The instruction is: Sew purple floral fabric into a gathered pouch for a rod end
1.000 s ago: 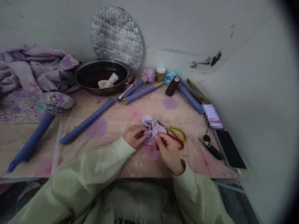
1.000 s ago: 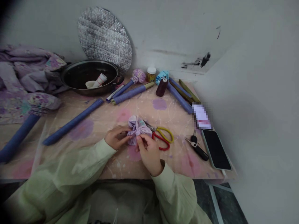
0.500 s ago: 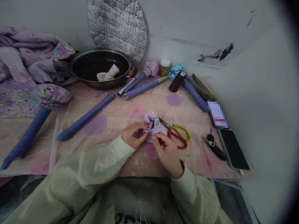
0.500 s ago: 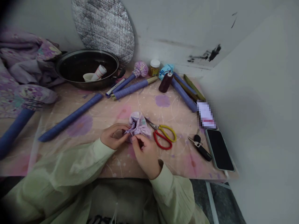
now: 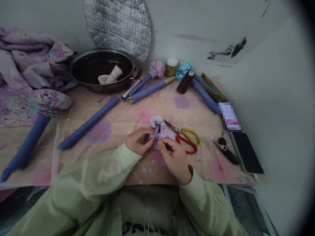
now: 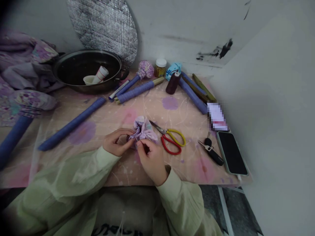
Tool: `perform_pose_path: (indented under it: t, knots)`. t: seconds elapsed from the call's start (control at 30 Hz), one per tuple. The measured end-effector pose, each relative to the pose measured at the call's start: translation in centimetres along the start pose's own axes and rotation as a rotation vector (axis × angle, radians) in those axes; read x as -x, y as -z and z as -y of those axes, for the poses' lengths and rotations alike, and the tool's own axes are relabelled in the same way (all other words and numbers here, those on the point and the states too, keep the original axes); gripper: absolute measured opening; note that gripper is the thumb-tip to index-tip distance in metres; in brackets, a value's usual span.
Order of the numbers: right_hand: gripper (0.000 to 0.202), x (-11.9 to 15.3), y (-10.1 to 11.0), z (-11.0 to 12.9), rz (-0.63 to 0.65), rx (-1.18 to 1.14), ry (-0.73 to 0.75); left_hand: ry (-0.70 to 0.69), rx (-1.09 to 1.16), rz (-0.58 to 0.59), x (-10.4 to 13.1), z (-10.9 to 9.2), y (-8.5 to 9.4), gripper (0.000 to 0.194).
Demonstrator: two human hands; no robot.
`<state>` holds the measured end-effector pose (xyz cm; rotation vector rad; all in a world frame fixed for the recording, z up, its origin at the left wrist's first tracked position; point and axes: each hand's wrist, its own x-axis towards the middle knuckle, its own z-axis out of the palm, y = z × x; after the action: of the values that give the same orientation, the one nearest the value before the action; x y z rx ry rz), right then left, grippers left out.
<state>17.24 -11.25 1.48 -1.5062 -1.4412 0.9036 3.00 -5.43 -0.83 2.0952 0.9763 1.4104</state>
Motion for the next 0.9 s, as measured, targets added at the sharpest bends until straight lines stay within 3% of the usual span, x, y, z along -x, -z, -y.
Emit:
perform_pose_path:
  t: [0.5,0.9]
  knots:
    - [0.025,0.2,-0.7,0.5,-0.045,-0.047,0.027,-0.055,0.035,-0.058,0.5,-0.1,0.2,0.013]
    - [0.021,0.5,-1.5,0.2,-0.159,-0.061,0.04,-0.159,0.025,0.046,0.4,0.1,0.8,0.014]
